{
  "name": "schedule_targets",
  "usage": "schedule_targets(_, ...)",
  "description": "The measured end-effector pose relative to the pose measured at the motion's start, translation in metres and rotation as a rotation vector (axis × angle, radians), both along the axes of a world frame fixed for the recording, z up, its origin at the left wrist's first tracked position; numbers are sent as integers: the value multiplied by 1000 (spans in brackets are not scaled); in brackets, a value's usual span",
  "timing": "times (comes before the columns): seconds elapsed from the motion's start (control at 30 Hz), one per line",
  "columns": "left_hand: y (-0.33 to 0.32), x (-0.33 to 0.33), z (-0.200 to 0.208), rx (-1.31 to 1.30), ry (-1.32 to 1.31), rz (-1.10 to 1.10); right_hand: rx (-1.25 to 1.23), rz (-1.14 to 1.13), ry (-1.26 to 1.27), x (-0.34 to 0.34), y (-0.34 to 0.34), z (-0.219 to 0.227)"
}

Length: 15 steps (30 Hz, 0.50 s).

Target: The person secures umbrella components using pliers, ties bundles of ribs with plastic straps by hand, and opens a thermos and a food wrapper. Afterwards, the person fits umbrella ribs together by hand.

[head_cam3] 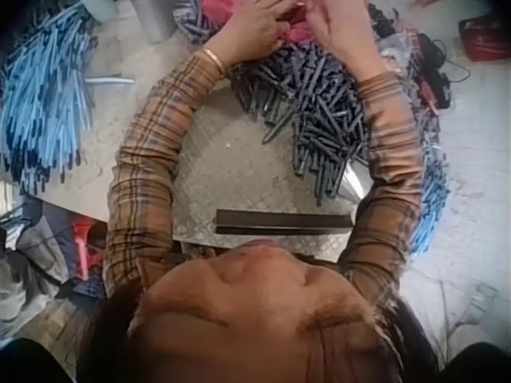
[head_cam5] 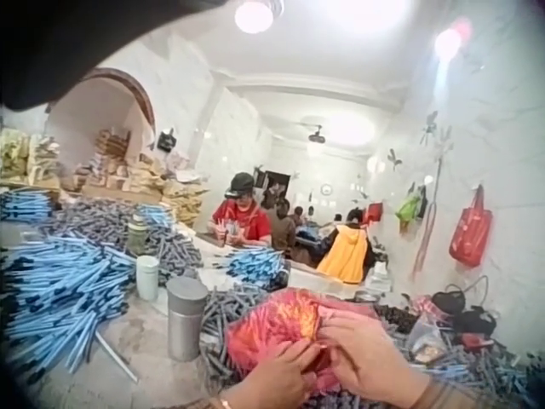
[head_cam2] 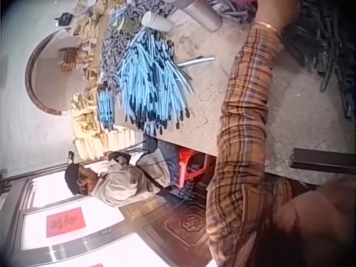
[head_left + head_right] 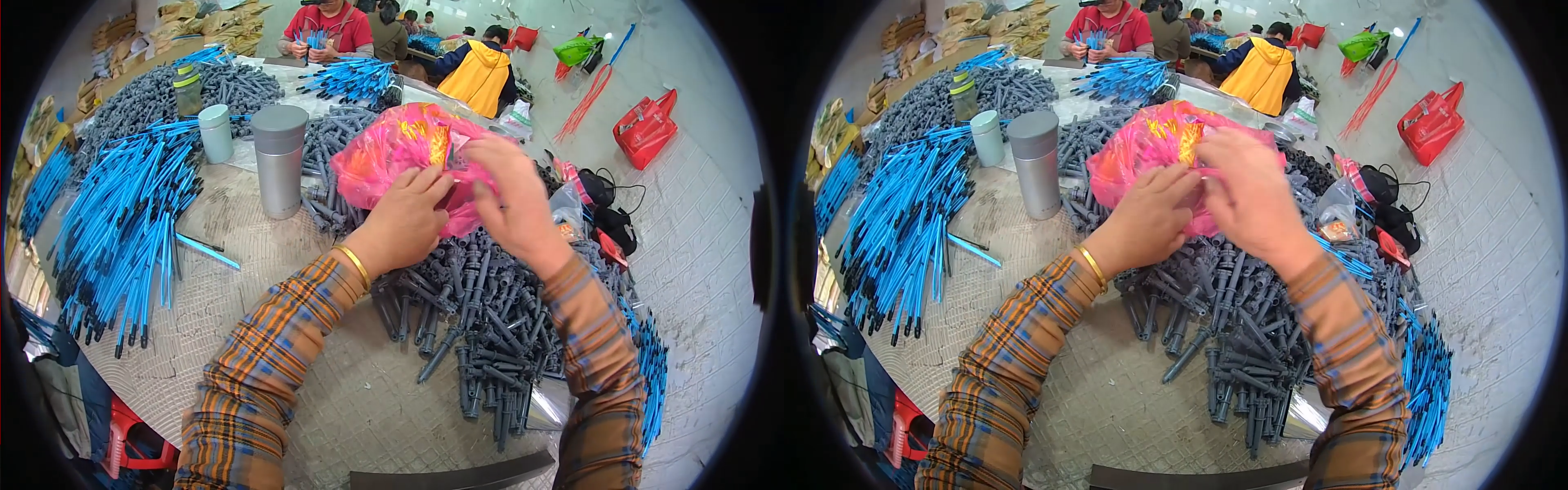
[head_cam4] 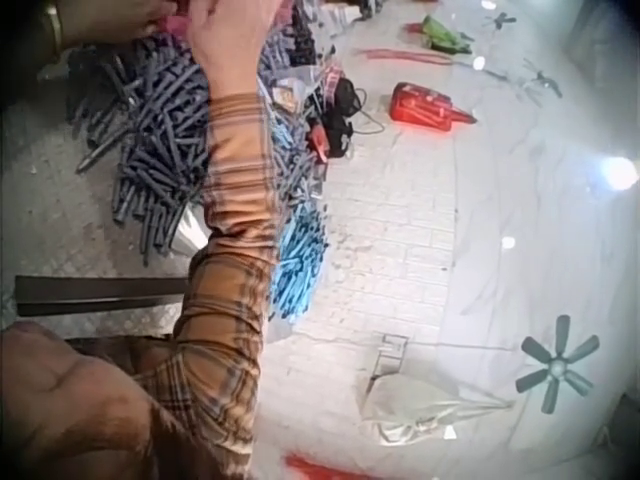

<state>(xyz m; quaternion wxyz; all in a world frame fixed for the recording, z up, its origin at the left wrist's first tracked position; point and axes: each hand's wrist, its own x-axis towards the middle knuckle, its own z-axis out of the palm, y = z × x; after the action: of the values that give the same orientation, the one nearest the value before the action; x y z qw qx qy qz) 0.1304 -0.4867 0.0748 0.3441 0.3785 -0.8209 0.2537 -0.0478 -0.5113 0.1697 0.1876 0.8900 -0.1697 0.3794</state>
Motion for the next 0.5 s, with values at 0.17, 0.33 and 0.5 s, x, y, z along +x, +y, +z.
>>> schedule_targets(0.17,7,-11,5,182,86,41,336,-249,372,-13,-38,-23)
schedule_targets(0.33,5,-8,4,56,185,-61,562,-332,678,-27,-36,-34)
schedule_targets(0.5,-6,-3,-15,181,31,95,522,-485,526,-12,-31,-33)
